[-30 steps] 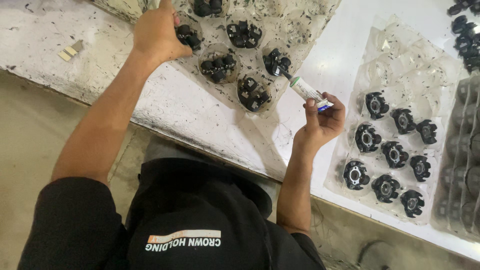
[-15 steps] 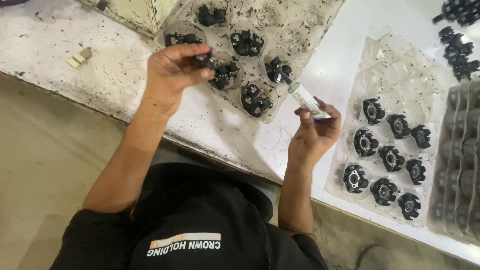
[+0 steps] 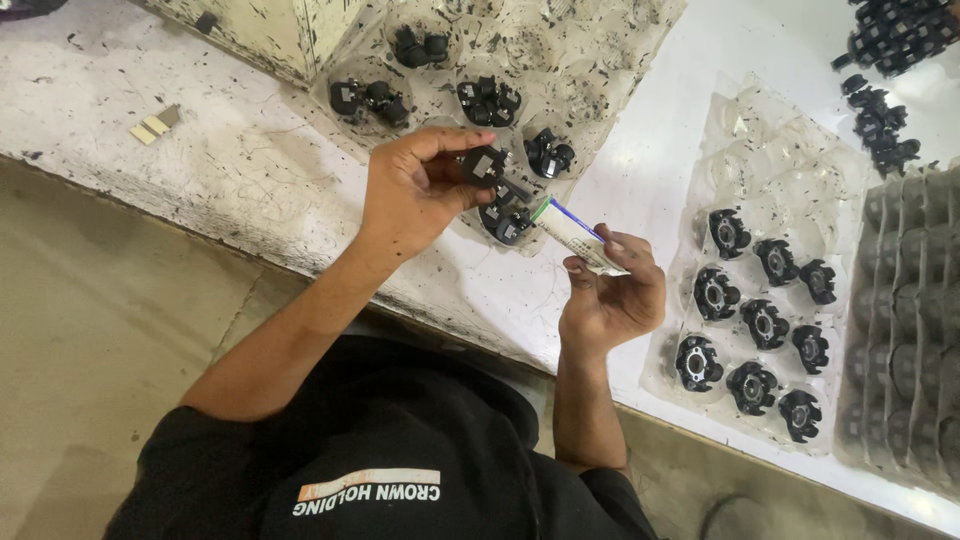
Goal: The person sits at a workbench holding a small nozzle-tipped glue bottle and applies glue to black plastic shoe components one at a time, picking each part from a tray, squeezing glue onto it, and setting it back down on the tray with the treated parts.
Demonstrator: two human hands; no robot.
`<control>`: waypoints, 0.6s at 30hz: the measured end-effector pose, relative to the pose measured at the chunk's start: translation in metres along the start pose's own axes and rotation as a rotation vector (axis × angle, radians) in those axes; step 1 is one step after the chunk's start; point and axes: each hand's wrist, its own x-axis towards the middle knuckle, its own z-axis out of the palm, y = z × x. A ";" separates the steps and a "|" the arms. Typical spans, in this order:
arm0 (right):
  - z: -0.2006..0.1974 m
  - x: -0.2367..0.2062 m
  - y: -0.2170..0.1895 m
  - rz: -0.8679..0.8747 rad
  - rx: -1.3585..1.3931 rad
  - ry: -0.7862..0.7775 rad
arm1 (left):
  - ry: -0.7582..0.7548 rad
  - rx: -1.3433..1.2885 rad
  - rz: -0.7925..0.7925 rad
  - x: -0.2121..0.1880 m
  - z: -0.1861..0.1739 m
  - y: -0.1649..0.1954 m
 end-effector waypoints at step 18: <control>0.005 0.010 -0.010 -0.137 -0.189 -0.077 | -0.051 0.112 -0.041 -0.005 0.003 0.010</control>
